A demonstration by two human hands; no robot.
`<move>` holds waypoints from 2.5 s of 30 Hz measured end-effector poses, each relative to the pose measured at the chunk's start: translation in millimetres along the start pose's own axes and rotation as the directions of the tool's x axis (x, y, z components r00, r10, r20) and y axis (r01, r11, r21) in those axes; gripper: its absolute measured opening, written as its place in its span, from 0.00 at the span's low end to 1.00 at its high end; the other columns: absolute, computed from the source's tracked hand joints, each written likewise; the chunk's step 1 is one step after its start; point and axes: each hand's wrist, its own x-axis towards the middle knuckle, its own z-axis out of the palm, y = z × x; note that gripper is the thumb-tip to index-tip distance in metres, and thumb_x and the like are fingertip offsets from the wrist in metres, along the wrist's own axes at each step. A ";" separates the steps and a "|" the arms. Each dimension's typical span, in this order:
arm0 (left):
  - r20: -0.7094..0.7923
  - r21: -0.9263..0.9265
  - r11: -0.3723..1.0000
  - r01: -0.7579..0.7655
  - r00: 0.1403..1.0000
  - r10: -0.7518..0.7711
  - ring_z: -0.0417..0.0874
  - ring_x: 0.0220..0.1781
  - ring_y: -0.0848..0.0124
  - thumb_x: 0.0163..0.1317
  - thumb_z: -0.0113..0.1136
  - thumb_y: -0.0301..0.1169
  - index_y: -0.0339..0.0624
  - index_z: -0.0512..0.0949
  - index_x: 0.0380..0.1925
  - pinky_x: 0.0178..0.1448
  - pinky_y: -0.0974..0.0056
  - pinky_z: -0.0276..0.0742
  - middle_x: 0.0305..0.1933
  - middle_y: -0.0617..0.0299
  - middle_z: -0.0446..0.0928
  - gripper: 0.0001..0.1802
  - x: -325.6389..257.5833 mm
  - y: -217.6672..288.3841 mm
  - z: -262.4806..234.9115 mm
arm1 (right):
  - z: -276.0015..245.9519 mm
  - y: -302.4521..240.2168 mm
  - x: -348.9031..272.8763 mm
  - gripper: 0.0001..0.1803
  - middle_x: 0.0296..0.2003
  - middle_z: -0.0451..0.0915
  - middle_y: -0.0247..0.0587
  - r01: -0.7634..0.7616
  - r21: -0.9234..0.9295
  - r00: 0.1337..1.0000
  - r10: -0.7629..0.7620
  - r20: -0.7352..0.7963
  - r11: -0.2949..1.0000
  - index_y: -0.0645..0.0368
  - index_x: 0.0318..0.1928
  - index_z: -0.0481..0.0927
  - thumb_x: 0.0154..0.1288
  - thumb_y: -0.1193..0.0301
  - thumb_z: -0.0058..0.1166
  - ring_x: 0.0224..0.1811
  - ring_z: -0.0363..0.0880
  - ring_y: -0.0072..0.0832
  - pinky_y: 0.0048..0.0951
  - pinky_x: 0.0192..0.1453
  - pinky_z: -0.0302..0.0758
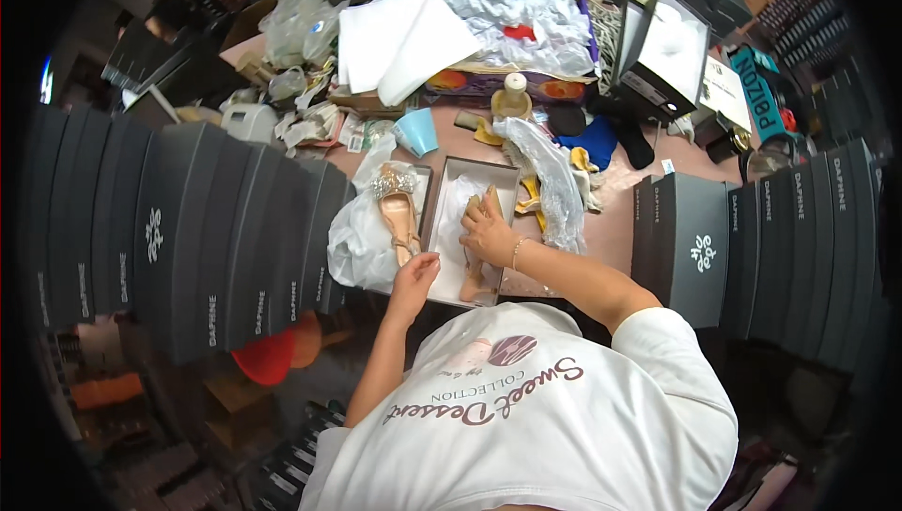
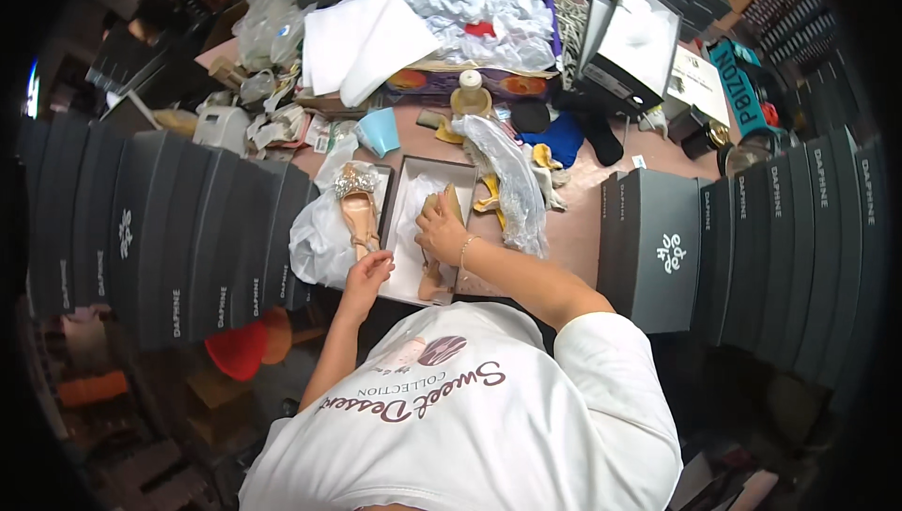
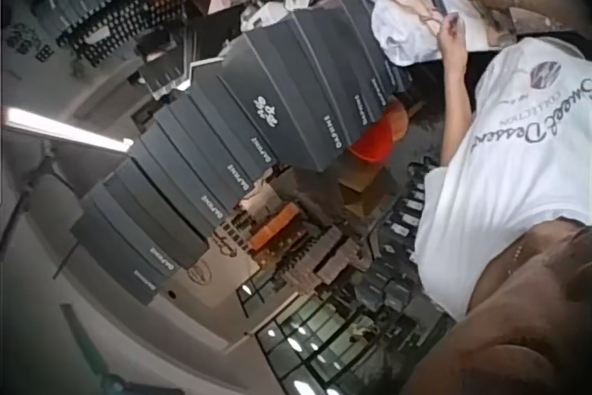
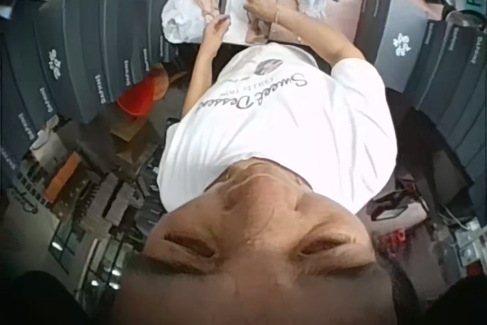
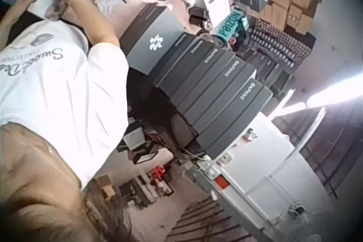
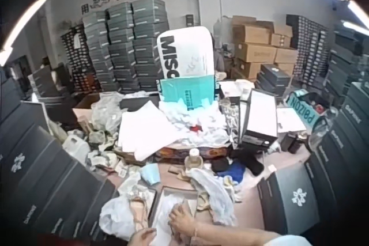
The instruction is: Wrapping and placing a pair of high-heeled shoes into a shoebox.
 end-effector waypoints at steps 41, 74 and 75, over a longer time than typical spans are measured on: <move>-0.037 0.170 0.981 -0.094 0.994 0.102 0.81 0.36 0.71 0.54 0.60 0.25 0.33 0.79 0.38 0.42 0.67 0.74 0.33 0.56 0.82 0.11 50.6 49.4 -22.8 | -90.0 24.4 -38.7 0.41 0.60 0.65 0.53 -0.014 0.579 0.924 0.233 -0.305 0.815 0.61 0.66 0.59 0.54 0.64 0.62 0.61 0.65 0.46 0.40 0.63 0.62; -0.437 -0.401 0.895 -0.196 0.899 0.001 0.77 0.45 0.73 0.61 0.56 0.21 0.37 0.72 0.45 0.50 0.69 0.74 0.46 0.60 0.76 0.12 6.1 5.2 -114.7 | -56.3 105.2 -13.6 0.22 0.45 0.80 0.53 -0.102 0.910 0.930 0.363 -0.057 0.402 0.65 0.51 0.77 0.59 0.64 0.56 0.47 0.79 0.41 0.33 0.50 0.74; -0.424 -0.364 0.904 -0.224 0.904 0.054 0.77 0.45 0.73 0.61 0.56 0.21 0.37 0.72 0.45 0.50 0.69 0.73 0.46 0.60 0.76 0.12 19.7 10.8 -117.1 | -51.3 105.8 18.1 0.21 0.48 0.78 0.54 -0.084 0.806 0.934 0.329 -0.141 0.585 0.64 0.50 0.77 0.59 0.65 0.55 0.50 0.77 0.47 0.36 0.53 0.73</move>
